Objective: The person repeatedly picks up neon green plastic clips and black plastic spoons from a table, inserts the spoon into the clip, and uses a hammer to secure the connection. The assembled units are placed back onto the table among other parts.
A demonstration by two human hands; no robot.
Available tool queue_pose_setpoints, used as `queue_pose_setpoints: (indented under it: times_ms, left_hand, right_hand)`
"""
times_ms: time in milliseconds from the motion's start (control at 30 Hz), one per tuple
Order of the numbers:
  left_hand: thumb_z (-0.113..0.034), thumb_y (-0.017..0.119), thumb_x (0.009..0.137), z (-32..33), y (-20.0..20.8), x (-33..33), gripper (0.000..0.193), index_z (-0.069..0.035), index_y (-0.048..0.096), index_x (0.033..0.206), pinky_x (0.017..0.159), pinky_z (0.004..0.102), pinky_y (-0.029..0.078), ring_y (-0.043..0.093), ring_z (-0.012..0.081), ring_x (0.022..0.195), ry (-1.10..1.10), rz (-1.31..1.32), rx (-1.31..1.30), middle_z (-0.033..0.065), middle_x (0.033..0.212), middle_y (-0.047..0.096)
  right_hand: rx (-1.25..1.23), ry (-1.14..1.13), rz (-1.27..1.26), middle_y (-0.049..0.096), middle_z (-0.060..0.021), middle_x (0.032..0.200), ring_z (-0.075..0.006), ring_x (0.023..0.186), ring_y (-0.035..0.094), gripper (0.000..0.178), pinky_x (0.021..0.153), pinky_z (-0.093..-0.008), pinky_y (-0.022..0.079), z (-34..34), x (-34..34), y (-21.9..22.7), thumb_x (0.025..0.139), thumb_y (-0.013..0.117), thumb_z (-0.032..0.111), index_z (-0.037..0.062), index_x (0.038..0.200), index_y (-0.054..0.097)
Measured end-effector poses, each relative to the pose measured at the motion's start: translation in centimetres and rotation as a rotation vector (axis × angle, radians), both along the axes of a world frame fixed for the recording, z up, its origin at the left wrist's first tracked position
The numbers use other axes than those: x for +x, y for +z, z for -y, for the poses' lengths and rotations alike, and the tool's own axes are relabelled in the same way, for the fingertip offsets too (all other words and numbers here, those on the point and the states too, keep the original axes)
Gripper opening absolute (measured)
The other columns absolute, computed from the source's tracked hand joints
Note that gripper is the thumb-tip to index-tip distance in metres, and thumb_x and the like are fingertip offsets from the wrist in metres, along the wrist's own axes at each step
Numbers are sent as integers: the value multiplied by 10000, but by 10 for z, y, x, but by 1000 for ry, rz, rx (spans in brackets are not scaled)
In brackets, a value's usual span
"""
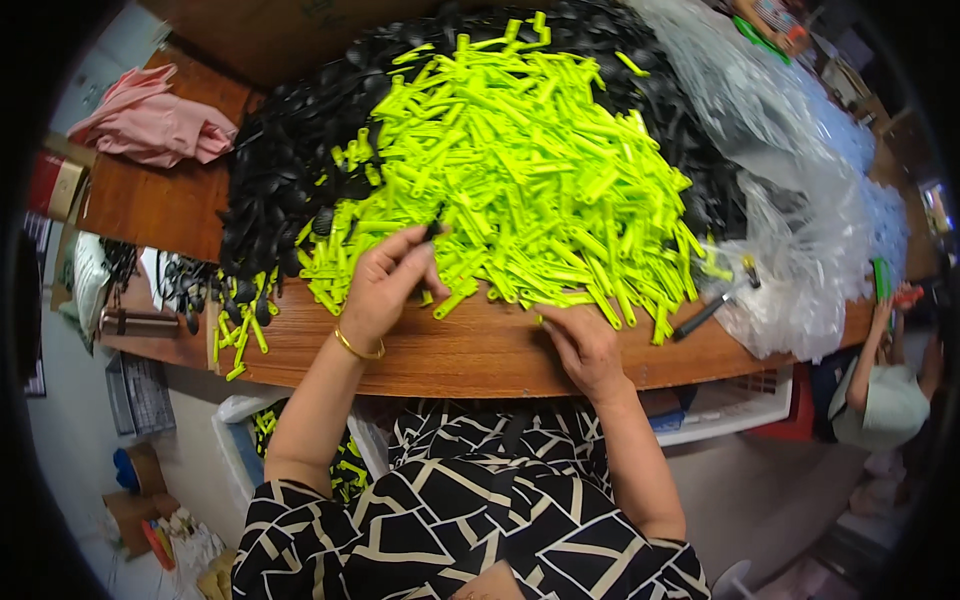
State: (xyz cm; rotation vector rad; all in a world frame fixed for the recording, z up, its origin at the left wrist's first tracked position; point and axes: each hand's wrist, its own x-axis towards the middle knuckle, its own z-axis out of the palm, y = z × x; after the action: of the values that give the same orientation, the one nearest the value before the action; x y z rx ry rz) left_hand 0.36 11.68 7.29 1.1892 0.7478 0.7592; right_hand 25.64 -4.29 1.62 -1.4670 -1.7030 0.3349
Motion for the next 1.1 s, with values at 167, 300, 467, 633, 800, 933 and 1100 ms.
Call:
queue_pose_setpoints:
  times_ms: [167, 300, 467, 633, 800, 933, 1100]
  left_hand:
    - [-133, 621, 1048, 59, -3, 33, 306, 19, 664, 1309, 620, 219, 511, 586, 47, 675, -166, -165, 81, -18, 861, 633]
    - [-129, 631, 1039, 78, 11, 36, 264, 8, 706, 1253, 613, 216, 516, 619, 50, 703, -182, -291, 241, 8, 914, 679]
    - [-100, 666, 991, 77, 22, 35, 262, -34, 723, 1239, 701, 284, 557, 707, 166, 766, -233, -381, 665, 98, 981, 749]
    - [-88, 690, 945, 78, 23, 32, 264, -48, 738, 1202, 750, 336, 562, 734, 282, 837, -252, -443, 834, 158, 1017, 755]
    - [-90, 699, 931, 82, 19, 26, 241, -44, 741, 1164, 683, 370, 548, 717, 312, 792, -284, -480, 855, 156, 929, 731]
    - [-87, 703, 918, 84, 11, 26, 249, -33, 728, 1159, 651, 395, 537, 696, 331, 757, -307, -498, 957, 156, 881, 712]
    - [-111, 679, 950, 94, 2, 24, 237, -8, 716, 1160, 673, 373, 548, 711, 308, 769, -270, -482, 930, 158, 904, 725]
  right_hand:
    - [-197, -70, -443, 720, -118, 986, -227, 852, 731, 154, 710, -307, 553, 1, -2, 51, 940, 698, 30, 18, 1090, 668]
    - [-117, 153, 13, 736, -100, 942, -235, 870, 729, 187, 743, -326, 555, -7, 12, 102, 888, 742, -9, 29, 1063, 691]
    - [-159, 268, -33, 758, -68, 927, -238, 846, 736, 137, 732, -332, 558, -8, 18, 100, 854, 775, 32, 46, 986, 742]
    - [-311, 281, -57, 769, -53, 927, -201, 839, 747, 140, 744, -308, 569, -7, 17, 99, 865, 777, 65, 39, 1000, 750]
    - [-356, 220, -75, 768, -48, 925, -204, 846, 745, 146, 751, -314, 568, -4, 6, 95, 887, 770, 108, 66, 1025, 751]
    - [-301, 149, 67, 761, -56, 921, -234, 803, 730, 159, 732, -326, 563, 2, 2, 86, 886, 778, 143, 76, 1029, 751]
    - [-183, 121, 81, 717, -103, 854, -298, 785, 692, 185, 699, -376, 521, 14, -3, 65, 860, 789, 154, 82, 1026, 749]
